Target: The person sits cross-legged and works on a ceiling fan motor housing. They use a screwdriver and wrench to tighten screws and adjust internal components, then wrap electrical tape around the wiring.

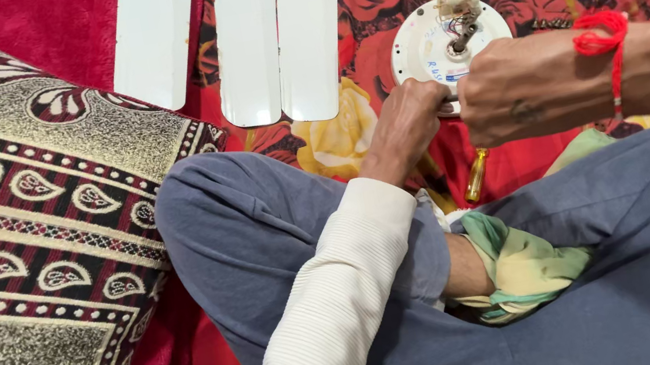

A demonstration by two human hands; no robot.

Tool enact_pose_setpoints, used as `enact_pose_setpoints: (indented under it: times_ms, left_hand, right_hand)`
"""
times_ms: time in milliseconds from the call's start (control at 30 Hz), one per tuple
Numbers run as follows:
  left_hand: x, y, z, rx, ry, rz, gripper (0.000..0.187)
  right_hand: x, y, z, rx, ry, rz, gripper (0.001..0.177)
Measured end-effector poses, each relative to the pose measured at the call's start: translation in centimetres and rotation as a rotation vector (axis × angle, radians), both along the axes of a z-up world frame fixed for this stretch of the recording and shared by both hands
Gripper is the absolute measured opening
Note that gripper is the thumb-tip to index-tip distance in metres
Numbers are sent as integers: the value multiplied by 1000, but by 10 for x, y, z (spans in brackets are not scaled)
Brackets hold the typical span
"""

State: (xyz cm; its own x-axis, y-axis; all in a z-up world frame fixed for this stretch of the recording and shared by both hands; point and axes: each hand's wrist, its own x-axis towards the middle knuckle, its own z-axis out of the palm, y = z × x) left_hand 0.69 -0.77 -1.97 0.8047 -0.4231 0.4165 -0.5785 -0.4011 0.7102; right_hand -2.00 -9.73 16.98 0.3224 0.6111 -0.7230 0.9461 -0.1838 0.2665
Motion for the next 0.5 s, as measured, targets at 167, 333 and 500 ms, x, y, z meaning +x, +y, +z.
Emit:
enact_pose_setpoints:
  times_ms: [167,333,500]
  left_hand:
    - [5,0,-11,-60,-13,-24,17]
    - [19,-2,-15,-144,-87,13,26]
    - [17,-6,-11,-165,-64,44,12]
  right_hand:
    - [-12,-2,2,118,-111,-107,8]
    - [10,6,18,314,-267,-221,10]
    - [25,2,38,218,-328,-342,13]
